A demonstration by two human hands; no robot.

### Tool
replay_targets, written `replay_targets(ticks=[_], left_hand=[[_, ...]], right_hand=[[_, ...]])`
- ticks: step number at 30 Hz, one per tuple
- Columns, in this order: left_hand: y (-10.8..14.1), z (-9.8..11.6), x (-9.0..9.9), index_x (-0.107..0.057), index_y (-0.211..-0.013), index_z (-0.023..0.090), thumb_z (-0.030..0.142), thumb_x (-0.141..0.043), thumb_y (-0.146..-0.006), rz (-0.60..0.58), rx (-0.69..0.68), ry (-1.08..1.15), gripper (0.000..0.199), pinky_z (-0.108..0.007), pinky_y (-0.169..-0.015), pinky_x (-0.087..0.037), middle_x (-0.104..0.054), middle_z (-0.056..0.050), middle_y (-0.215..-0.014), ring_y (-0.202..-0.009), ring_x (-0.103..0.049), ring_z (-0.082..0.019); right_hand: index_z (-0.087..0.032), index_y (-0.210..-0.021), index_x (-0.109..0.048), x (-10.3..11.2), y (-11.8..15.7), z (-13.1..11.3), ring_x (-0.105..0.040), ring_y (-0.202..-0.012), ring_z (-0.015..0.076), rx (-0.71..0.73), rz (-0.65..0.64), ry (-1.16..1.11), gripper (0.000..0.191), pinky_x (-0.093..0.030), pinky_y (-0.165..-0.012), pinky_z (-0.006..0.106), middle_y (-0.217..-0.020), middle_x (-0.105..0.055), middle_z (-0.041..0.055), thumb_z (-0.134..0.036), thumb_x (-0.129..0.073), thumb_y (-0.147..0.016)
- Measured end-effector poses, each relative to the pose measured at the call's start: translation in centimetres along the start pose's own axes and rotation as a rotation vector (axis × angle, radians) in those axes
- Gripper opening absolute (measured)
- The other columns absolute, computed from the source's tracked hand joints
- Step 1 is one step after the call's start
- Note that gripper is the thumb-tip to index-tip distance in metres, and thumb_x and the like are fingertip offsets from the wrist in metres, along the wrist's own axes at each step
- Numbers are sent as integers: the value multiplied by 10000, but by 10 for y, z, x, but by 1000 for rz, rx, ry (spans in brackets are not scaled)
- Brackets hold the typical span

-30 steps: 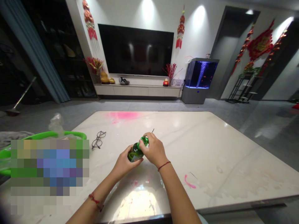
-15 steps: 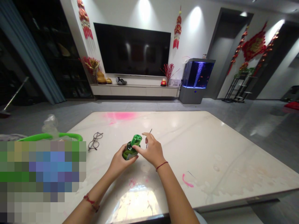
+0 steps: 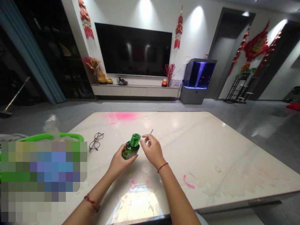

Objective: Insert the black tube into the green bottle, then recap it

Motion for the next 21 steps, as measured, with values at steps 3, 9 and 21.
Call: replay_targets(ticks=[3,9,21], left_hand=[[2,1,-3,-508,-1019,181,343,-654,-613,-20,-9,15,460,-290,-742,-470,-624,-32,-920,-824,-596,-173],[5,4,-8,-511,-1005,178,296,-655,-598,-52,-1,62,448,-307,-750,-469,-622,-35,-925,-831,-593,-181],[5,-1,-12,-508,-1025,172,315,-664,-603,-19,8,97,472,-305,-739,-464,-624,-56,-949,-842,-594,-188]], right_hand=[[-185,-880,-591,-4,1,-2,-471,-544,100,-42,19,-47,246,-410,-559,231,-705,-558,-6,-393,-514,-772],[-186,-861,-581,-10,3,-5,-483,-548,99,-55,60,2,301,-422,-567,237,-740,-567,-9,-433,-603,-689],[-184,-1037,-523,-18,7,-6,-535,-673,140,-85,66,-39,353,-459,-651,274,-832,-596,30,-348,-559,-726]])
Point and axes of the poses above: each hand's wrist, its own y-axis away from the middle knuckle, its own x-axis out of the back of the hand, z = x × y, the point moved 3 cm from there along -y, towards the middle knuckle
